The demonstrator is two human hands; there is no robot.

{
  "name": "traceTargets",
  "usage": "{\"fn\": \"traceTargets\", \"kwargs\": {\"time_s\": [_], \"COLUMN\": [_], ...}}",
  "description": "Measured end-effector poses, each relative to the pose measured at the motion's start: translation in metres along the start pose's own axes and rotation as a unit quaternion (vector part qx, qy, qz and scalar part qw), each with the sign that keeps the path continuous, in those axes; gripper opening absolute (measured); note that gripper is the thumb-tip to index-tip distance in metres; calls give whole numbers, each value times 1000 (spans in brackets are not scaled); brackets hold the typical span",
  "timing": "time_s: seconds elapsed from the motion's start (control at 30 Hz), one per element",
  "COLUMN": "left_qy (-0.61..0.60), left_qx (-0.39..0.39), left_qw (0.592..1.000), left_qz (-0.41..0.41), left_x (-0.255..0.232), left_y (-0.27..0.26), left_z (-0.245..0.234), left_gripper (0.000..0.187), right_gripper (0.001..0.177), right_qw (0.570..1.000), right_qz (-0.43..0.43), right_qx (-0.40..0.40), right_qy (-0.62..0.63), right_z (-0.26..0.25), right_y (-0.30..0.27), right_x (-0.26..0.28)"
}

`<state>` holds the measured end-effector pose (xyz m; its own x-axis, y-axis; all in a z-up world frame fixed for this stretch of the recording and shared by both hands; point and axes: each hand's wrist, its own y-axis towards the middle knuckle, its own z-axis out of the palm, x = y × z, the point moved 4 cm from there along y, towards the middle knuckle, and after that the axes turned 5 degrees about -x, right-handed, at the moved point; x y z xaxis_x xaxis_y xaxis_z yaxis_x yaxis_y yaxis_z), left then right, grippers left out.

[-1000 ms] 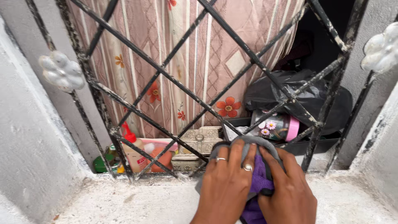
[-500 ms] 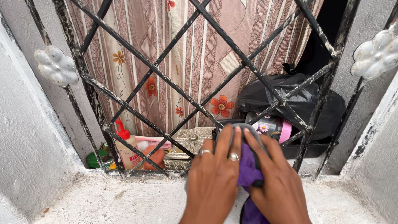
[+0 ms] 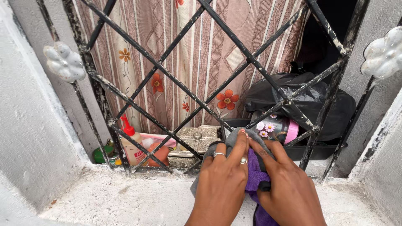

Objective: The person wipes a decorative metal window grill with a purple cloth.

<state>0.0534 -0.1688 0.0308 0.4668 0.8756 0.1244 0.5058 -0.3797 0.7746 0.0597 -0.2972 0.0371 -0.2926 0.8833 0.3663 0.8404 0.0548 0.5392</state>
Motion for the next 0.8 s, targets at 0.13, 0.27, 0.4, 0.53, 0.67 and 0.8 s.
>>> {"fn": "traceTargets", "kwargs": {"time_s": [0.13,0.27,0.4,0.53,0.67,0.8], "left_qy": [-13,-9,-42,-101,-91,-24], "left_qx": [-26,-20,-16,-7,-28,-46], "left_qw": [999,999,999,993,989,984], "left_qz": [19,23,-4,-66,-116,-173], "left_x": [-10,-19,-18,-3,19,40], "left_y": [-5,-7,-9,-14,-20,-29], "left_z": [3,4,-5,-26,-57,-78], "left_gripper": [15,15,64,62,58,54], "right_gripper": [109,109,90,75,67,63], "right_qw": [995,990,999,968,962,944], "right_qz": [50,67,-10,-171,-131,-136], "right_qx": [52,72,37,-144,-203,-233], "right_qy": [-69,-96,19,116,126,189], "right_z": [-1,0,-4,-25,-50,-71], "right_y": [-9,-18,-21,-24,-31,-32], "right_x": [-5,-18,-42,-59,-72,-71]}}
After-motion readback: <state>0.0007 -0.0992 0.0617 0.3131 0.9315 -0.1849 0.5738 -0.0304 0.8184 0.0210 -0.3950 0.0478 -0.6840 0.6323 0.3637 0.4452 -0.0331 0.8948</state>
